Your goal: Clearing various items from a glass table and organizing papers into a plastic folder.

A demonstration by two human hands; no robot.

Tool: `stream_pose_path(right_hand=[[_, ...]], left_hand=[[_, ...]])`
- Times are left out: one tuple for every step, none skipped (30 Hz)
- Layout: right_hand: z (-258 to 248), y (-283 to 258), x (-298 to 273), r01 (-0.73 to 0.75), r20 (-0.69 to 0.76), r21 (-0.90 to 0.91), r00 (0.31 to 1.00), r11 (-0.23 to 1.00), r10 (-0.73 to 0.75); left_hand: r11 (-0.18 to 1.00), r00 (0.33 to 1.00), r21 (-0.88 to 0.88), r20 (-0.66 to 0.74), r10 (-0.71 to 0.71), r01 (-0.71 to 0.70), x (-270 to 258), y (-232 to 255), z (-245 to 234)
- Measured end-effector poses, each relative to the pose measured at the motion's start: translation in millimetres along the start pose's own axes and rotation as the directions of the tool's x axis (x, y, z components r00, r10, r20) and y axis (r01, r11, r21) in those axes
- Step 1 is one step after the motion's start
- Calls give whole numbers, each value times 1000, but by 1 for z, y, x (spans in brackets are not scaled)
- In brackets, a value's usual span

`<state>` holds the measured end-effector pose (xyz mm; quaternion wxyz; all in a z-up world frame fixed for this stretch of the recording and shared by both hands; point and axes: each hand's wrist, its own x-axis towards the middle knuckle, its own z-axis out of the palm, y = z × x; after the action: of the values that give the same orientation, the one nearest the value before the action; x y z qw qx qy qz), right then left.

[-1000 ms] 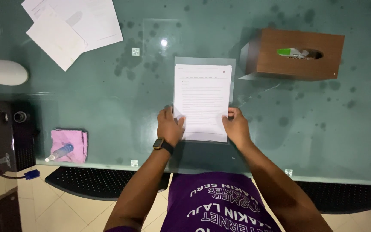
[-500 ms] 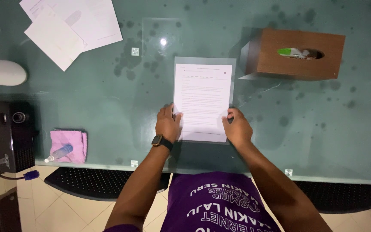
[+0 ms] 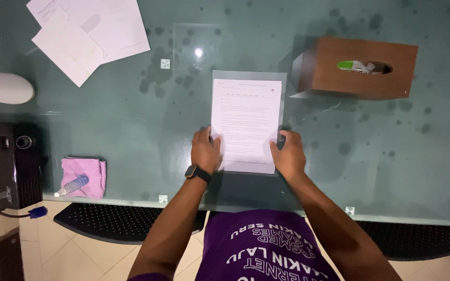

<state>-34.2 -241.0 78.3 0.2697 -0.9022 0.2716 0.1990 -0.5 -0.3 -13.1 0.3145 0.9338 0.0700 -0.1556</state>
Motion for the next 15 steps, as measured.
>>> stream_pose_path(right_hand=[[2, 2, 1, 2, -1, 0, 1000, 1000, -2], [3, 3, 1, 15, -3, 35, 1000, 999, -15], [5, 5, 1, 28, -6, 70, 1000, 997, -28], [4, 5, 2, 29, -6, 70, 1000, 997, -29], [4, 5, 3, 24, -15, 108, 1000, 994, -23], [4, 5, 5, 20, -23, 145, 1000, 989, -17], [7, 9, 8, 20, -24, 146, 1000, 989, -16], [9, 13, 12, 13, -23, 162, 1000, 987, -10], [12, 17, 15, 9, -22, 178, 1000, 984, -5], [14, 19, 17, 10, -23, 180, 1000, 984, -6], [16, 20, 18, 15, -40, 196, 999, 980, -7], [18, 22, 19, 21, -56, 213, 998, 977, -9], [17, 23, 21, 22, -58, 213, 998, 977, -9], [16, 23, 22, -14, -22, 239, 1000, 971, 19], [15, 23, 25, -46, 14, 264, 999, 963, 44]], left_hand=[[1000, 1000, -1, -2, 0, 0, 2, -3, 5], [1000, 1000, -5, -11, -2, 2, 4, -6, 10], [1000, 1000, -9, -20, -5, 4, 6, -9, 15], [1000, 1000, -10, -21, -4, 4, 6, -10, 17], [999, 999, -29, -26, -28, 27, 7, -10, 19], [998, 998, -49, -30, -51, 50, 9, -11, 21], [998, 998, -48, -30, -50, 49, 9, -11, 21], [995, 997, -67, -34, -76, 74, 9, -11, 22], [991, 994, -85, -40, -102, 99, 9, -11, 22], [992, 994, -84, -41, -101, 97, 11, -9, 19], [989, 993, -102, -37, -113, 109, 12, -7, 17], [986, 992, -118, -33, -125, 120, 14, -5, 15], [986, 992, -119, -34, -124, 119, 13, 1, 8], [974, 988, -166, 5, -152, 151, 11, 6, 2], [960, 983, -213, 42, -178, 183, 11, 13, -5]])
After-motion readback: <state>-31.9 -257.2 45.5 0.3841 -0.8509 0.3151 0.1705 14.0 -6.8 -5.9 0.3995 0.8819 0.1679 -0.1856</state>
